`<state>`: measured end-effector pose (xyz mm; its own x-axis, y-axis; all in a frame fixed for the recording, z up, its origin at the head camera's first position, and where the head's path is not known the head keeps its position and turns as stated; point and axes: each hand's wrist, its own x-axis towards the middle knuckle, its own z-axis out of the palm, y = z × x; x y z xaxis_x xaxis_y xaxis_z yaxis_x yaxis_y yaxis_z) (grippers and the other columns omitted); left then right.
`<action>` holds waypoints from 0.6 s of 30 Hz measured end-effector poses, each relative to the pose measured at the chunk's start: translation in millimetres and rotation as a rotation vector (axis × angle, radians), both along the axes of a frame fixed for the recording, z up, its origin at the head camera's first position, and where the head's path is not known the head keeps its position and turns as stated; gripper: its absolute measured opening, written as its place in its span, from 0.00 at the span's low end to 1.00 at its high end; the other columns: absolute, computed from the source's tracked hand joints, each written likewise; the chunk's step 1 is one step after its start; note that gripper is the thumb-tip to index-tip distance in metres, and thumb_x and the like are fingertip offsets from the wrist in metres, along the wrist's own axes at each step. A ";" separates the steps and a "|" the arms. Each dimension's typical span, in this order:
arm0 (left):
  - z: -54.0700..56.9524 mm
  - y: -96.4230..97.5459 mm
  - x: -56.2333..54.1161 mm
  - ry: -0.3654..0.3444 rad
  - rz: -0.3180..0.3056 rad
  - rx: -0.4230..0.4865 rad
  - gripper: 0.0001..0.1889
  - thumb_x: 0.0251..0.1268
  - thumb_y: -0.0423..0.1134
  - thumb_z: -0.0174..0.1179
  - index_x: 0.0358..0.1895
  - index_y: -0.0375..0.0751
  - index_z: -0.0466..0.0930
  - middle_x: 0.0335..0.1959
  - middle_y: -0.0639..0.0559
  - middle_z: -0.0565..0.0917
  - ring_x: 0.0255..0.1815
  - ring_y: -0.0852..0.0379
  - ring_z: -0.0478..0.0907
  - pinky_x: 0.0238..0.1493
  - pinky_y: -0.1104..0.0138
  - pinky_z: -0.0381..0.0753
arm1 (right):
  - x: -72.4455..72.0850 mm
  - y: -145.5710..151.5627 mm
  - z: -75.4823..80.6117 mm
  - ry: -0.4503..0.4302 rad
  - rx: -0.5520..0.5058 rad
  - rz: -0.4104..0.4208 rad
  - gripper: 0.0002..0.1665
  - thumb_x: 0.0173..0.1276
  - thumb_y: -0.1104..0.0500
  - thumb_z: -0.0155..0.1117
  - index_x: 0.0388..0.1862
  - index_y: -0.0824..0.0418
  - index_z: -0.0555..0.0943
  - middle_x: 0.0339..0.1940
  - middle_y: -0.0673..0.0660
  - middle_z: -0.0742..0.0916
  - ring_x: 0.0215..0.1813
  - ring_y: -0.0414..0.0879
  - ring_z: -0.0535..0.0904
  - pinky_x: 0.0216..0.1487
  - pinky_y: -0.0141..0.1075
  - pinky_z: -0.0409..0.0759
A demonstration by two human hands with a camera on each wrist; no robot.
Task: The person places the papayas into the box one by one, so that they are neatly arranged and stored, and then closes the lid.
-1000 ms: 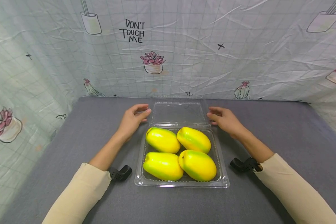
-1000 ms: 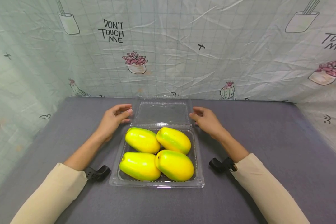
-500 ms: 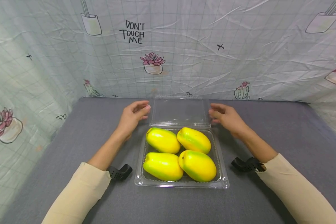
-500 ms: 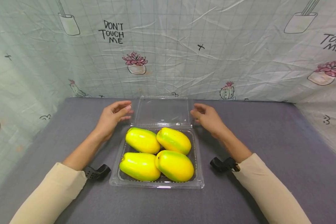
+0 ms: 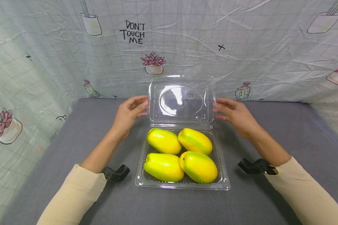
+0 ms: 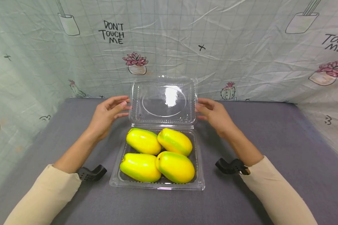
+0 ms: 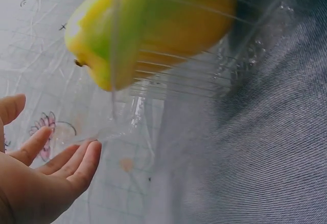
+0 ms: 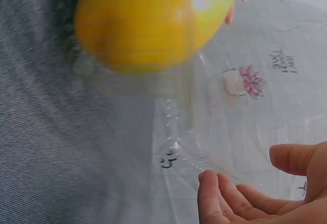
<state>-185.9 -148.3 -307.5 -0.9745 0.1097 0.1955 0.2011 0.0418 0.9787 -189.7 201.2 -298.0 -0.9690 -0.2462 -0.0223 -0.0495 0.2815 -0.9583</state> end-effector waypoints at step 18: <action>17.6 -3.8 24.6 0.036 -0.068 0.064 0.22 0.70 0.38 0.57 0.63 0.33 0.68 0.62 0.37 0.71 0.58 0.42 0.74 0.57 0.54 0.73 | 26.7 7.0 18.7 0.011 -0.257 0.058 0.37 0.74 0.54 0.56 0.73 0.67 0.56 0.71 0.68 0.65 0.65 0.55 0.68 0.57 0.36 0.74</action>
